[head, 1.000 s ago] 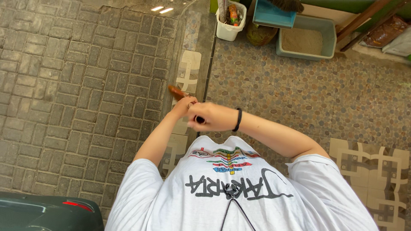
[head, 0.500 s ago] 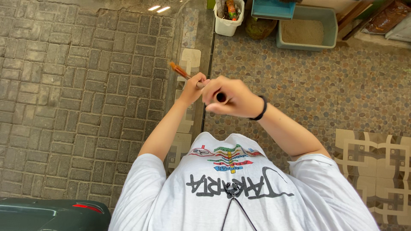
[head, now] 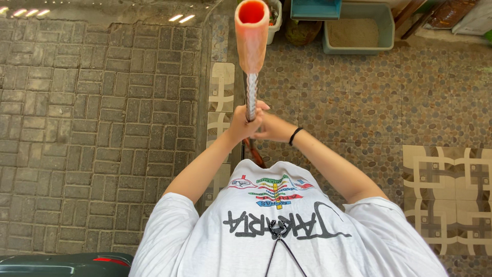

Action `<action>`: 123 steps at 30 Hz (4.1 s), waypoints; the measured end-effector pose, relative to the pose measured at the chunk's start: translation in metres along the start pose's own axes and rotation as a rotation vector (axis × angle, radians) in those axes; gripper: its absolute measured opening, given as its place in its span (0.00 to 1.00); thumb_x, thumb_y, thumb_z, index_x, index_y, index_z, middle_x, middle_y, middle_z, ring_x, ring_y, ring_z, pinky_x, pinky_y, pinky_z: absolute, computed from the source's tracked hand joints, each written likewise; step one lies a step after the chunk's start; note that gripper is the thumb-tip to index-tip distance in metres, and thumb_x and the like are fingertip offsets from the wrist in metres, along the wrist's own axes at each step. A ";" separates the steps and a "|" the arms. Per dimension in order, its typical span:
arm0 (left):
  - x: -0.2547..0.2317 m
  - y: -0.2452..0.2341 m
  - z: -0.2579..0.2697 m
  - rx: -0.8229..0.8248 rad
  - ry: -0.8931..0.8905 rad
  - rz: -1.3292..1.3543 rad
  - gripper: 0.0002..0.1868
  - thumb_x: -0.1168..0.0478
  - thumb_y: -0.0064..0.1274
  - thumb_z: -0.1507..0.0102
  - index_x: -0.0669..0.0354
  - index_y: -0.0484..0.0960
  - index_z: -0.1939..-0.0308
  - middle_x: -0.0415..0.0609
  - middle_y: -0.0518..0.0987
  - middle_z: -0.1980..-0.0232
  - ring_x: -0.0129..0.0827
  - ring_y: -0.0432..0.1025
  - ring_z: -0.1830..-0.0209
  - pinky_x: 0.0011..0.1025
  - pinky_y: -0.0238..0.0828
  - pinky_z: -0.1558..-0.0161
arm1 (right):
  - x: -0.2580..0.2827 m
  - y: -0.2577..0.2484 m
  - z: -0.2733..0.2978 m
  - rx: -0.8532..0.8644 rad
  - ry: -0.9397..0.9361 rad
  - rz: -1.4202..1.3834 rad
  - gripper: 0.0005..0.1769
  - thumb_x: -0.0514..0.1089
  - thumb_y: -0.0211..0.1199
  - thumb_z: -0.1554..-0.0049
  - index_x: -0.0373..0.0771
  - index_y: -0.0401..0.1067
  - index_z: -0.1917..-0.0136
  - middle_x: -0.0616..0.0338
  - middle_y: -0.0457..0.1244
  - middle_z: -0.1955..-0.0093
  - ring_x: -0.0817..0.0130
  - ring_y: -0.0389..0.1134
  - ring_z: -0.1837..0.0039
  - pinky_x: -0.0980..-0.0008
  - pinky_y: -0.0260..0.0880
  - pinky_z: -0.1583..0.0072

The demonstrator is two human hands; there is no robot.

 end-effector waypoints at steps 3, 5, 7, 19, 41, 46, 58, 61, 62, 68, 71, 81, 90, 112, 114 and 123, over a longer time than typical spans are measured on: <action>-0.014 0.010 -0.001 0.076 -0.029 0.114 0.11 0.71 0.48 0.35 0.66 0.78 0.49 0.39 0.73 0.70 0.19 0.66 0.70 0.23 0.66 0.65 | -0.044 0.040 0.005 -0.190 -0.241 0.016 0.17 0.46 0.66 0.38 0.37 0.69 0.40 0.51 0.69 0.47 0.56 0.71 0.48 0.58 0.72 0.46; -0.025 0.011 -0.005 0.042 -0.123 0.151 0.07 0.70 0.51 0.33 0.66 0.77 0.52 0.39 0.74 0.72 0.18 0.65 0.73 0.22 0.62 0.69 | -0.067 0.046 0.010 -0.230 -0.067 0.118 0.13 0.49 0.63 0.37 0.40 0.72 0.45 0.52 0.71 0.52 0.54 0.72 0.51 0.58 0.71 0.49; -0.044 0.010 -0.014 -0.015 -0.075 0.150 0.06 0.68 0.53 0.33 0.65 0.75 0.53 0.41 0.76 0.71 0.19 0.68 0.73 0.23 0.65 0.69 | -0.076 0.044 0.017 -0.220 0.022 0.131 0.15 0.52 0.61 0.38 0.39 0.70 0.45 0.52 0.70 0.57 0.52 0.71 0.54 0.57 0.69 0.51; -0.098 0.013 -0.034 -0.228 -0.118 0.493 0.07 0.70 0.50 0.32 0.58 0.67 0.59 0.46 0.73 0.68 0.30 0.71 0.69 0.35 0.73 0.58 | -0.185 0.025 0.078 -0.231 0.392 0.334 0.21 0.59 0.62 0.39 0.39 0.69 0.57 0.51 0.68 0.63 0.51 0.69 0.58 0.54 0.68 0.54; -0.125 0.133 -0.014 0.349 0.106 -0.069 0.08 0.62 0.55 0.33 0.58 0.73 0.63 0.52 0.76 0.60 0.42 0.72 0.61 0.34 0.71 0.58 | -0.218 0.040 0.066 -0.058 0.244 -0.525 0.11 0.47 0.62 0.41 0.38 0.74 0.51 0.54 0.70 0.57 0.64 0.71 0.56 0.64 0.70 0.57; -0.129 0.156 -0.019 0.578 0.052 -0.240 0.12 0.57 0.58 0.34 0.56 0.73 0.68 0.48 0.75 0.73 0.42 0.73 0.71 0.37 0.66 0.67 | -0.175 0.019 0.035 -0.111 0.179 0.057 0.14 0.50 0.67 0.41 0.37 0.74 0.50 0.50 0.70 0.59 0.58 0.69 0.58 0.63 0.69 0.56; -0.197 0.079 -0.057 0.193 0.277 -0.226 0.19 0.61 0.63 0.38 0.57 0.68 0.76 0.46 0.68 0.76 0.32 0.65 0.77 0.29 0.61 0.72 | -0.073 -0.037 0.069 -0.464 -0.167 0.101 0.14 0.45 0.67 0.48 0.42 0.72 0.48 0.57 0.68 0.52 0.59 0.72 0.52 0.64 0.72 0.52; -0.178 0.062 -0.056 0.109 -0.011 0.241 0.14 0.62 0.58 0.37 0.60 0.70 0.74 0.45 0.74 0.75 0.27 0.67 0.75 0.27 0.63 0.71 | -0.087 -0.037 0.092 -0.451 -0.032 0.171 0.10 0.46 0.66 0.43 0.43 0.72 0.49 0.59 0.67 0.56 0.60 0.71 0.56 0.64 0.70 0.54; -0.169 0.059 -0.056 0.080 -0.042 0.275 0.13 0.63 0.56 0.36 0.61 0.70 0.73 0.45 0.74 0.74 0.28 0.69 0.73 0.29 0.67 0.65 | -0.094 -0.038 0.100 -0.441 0.007 0.234 0.09 0.46 0.67 0.42 0.44 0.72 0.50 0.59 0.66 0.58 0.59 0.70 0.58 0.63 0.69 0.55; -0.092 0.077 -0.038 0.046 -0.325 0.295 0.09 0.65 0.52 0.34 0.63 0.76 0.70 0.46 0.79 0.67 0.32 0.79 0.61 0.35 0.78 0.47 | -0.157 -0.024 0.146 -0.356 0.093 0.360 0.09 0.48 0.65 0.42 0.42 0.71 0.53 0.58 0.66 0.58 0.58 0.69 0.60 0.60 0.69 0.57; -0.063 0.101 -0.020 0.098 -0.377 0.308 0.10 0.66 0.52 0.34 0.62 0.78 0.71 0.45 0.79 0.64 0.31 0.78 0.58 0.32 0.75 0.52 | -0.196 -0.010 0.159 -0.217 0.251 0.379 0.11 0.50 0.64 0.41 0.40 0.72 0.53 0.54 0.67 0.57 0.55 0.70 0.58 0.56 0.69 0.55; -0.095 0.167 -0.009 0.274 -0.262 -0.003 0.11 0.65 0.54 0.35 0.60 0.73 0.72 0.44 0.76 0.72 0.24 0.66 0.73 0.26 0.65 0.68 | -0.228 0.023 0.159 -0.129 0.178 0.235 0.09 0.46 0.65 0.44 0.38 0.76 0.54 0.48 0.71 0.55 0.49 0.72 0.51 0.56 0.71 0.50; -0.135 0.194 -0.010 0.339 -0.177 -0.368 0.11 0.58 0.60 0.41 0.57 0.76 0.74 0.49 0.77 0.75 0.43 0.73 0.74 0.37 0.69 0.68 | -0.170 0.014 0.090 -0.066 -0.065 0.060 0.10 0.46 0.67 0.43 0.39 0.75 0.53 0.55 0.69 0.60 0.61 0.70 0.58 0.64 0.69 0.55; -0.163 0.064 -0.051 -0.013 -0.179 0.133 0.10 0.67 0.52 0.36 0.59 0.73 0.73 0.45 0.78 0.70 0.26 0.72 0.70 0.29 0.69 0.66 | -0.095 -0.061 0.085 -0.426 -0.112 0.325 0.12 0.47 0.67 0.45 0.41 0.70 0.52 0.58 0.68 0.56 0.57 0.71 0.53 0.59 0.70 0.54; -0.122 0.060 -0.057 -0.005 -0.227 0.269 0.08 0.67 0.52 0.35 0.61 0.75 0.70 0.45 0.80 0.68 0.27 0.75 0.65 0.30 0.73 0.58 | -0.131 -0.064 0.094 -0.391 0.015 0.400 0.10 0.48 0.66 0.43 0.41 0.70 0.53 0.57 0.68 0.56 0.55 0.71 0.53 0.57 0.70 0.53; 0.016 0.111 -0.056 0.130 -0.433 0.257 0.07 0.61 0.55 0.34 0.61 0.80 0.63 0.45 0.84 0.57 0.25 0.77 0.53 0.27 0.72 0.48 | -0.287 -0.049 0.111 -0.119 0.625 0.459 0.13 0.49 0.62 0.39 0.37 0.72 0.50 0.47 0.69 0.53 0.49 0.71 0.52 0.54 0.71 0.50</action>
Point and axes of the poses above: each hand's wrist, its own z-axis away from the middle knuckle, its own y-axis out of the palm, x = y × z, the point moved 3 cm from there along -z, towards the middle knuckle
